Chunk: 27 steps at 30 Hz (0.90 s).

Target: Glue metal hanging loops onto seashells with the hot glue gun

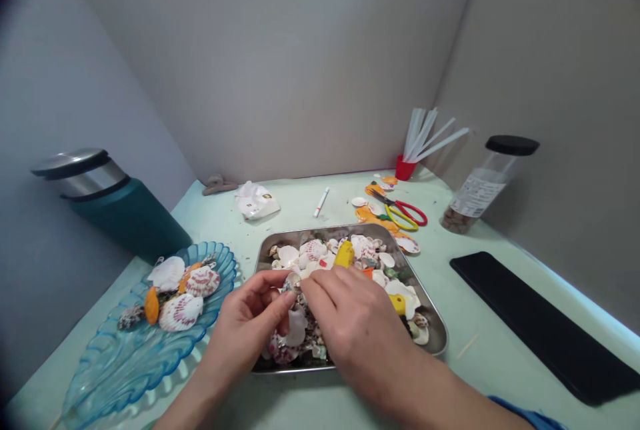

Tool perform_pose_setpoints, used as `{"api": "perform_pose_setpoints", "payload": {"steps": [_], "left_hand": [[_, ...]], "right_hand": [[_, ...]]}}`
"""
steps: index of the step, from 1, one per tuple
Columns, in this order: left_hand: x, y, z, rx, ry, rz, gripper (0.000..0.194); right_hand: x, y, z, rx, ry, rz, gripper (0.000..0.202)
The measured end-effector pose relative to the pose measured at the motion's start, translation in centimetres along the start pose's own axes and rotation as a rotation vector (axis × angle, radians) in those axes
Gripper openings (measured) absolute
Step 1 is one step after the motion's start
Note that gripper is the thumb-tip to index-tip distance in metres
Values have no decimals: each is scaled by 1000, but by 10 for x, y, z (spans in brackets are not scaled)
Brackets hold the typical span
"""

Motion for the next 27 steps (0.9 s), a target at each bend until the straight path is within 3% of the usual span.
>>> {"api": "perform_pose_setpoints", "payload": {"steps": [8,14,27], "left_hand": [[-6,-1,-2,18,113,123,33],[-7,-3,-2,4,114,134,32],[-6,-1,-2,28,57,176,35]], "right_hand": [[8,-12,5,78,-4,63,32],[15,-15,9,55,-30,76,34],[-8,-12,5,45,142,-91,31]]}}
Point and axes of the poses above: each hand's wrist, its own z-axis away from the middle knuckle, its own x-axis out of the palm, y = z × x, the point moved 7 cm from there along -z, towards the middle knuckle, and after that the axes turned 10 degrees about z, right-handed, at the moved point
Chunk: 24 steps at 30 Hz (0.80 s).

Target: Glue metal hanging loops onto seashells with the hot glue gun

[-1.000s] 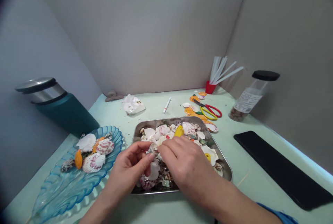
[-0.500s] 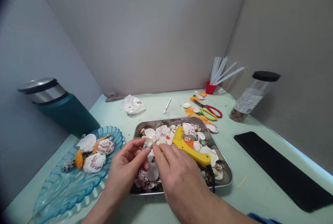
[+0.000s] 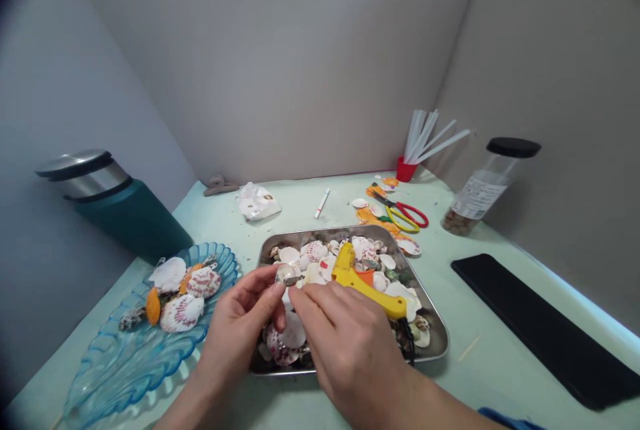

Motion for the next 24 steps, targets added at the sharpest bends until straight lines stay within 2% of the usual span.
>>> {"api": "perform_pose_setpoints", "payload": {"steps": [4,7,14,19,24], "left_hand": [[3,2,2,-27,-25,-13,37],[8,5,4,-62,-67,-54,36],[12,6,4,-40,-110,-61,31],[13,6,4,-41,-118,-150,27],[15,6,4,-37,-160,-205,24]], "right_hand": [[1,13,0,118,1,-117,26],[9,23,0,220,-62,-192,19],[18,32,1,367,-176,-448,15],[22,39,2,485,-227,-569,14],[38,45,10,677,-397,-766,12]]}}
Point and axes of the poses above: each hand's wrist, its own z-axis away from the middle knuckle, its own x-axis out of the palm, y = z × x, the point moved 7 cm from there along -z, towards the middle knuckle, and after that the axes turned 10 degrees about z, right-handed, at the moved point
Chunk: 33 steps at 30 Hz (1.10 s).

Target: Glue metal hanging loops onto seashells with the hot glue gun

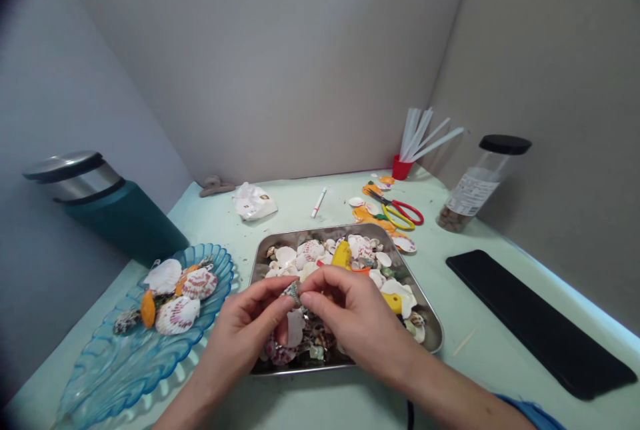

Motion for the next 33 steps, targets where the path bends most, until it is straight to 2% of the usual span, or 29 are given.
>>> {"api": "perform_pose_setpoints", "payload": {"steps": [6,17,33], "left_hand": [[-1,-2,1,-1,-5,8,25],[0,-1,1,3,2,-9,27],[-1,-2,1,9,-3,-62,23]], "right_hand": [[-5,-7,1,-88,93,165,13],[-1,0,1,-52,50,98,12],[-2,-13,3,-271,122,225,14]]}}
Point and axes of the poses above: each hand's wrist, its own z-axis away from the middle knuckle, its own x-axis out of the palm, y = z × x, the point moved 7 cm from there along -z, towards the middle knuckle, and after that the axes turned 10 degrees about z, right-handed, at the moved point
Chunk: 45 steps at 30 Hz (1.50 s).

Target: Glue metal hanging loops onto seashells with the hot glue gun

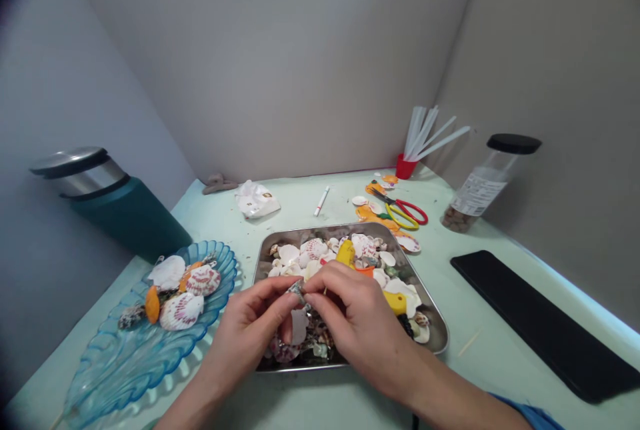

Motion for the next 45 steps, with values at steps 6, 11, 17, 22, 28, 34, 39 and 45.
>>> {"api": "perform_pose_setpoints", "payload": {"steps": [6,11,17,22,28,34,39,45], "left_hand": [[0,-1,0,-8,-16,0,23],[1,1,0,25,-15,-5,22],[1,0,0,23,-32,-39,23],[1,0,0,17,-25,-51,24],[3,3,1,-8,-49,14,27],[1,3,0,-22,-36,35,29],[2,3,1,-35,-68,37,32],[4,3,2,-37,-108,23,35]], "right_hand": [[-1,2,1,59,-24,5,14],[1,6,2,170,-87,-36,15],[4,10,2,226,-111,-79,15],[4,8,1,218,-79,-91,15],[6,11,2,258,-87,-170,15],[5,13,2,250,-74,-232,11],[4,6,2,129,-103,-211,29],[-2,-1,1,22,-74,-107,28]]}}
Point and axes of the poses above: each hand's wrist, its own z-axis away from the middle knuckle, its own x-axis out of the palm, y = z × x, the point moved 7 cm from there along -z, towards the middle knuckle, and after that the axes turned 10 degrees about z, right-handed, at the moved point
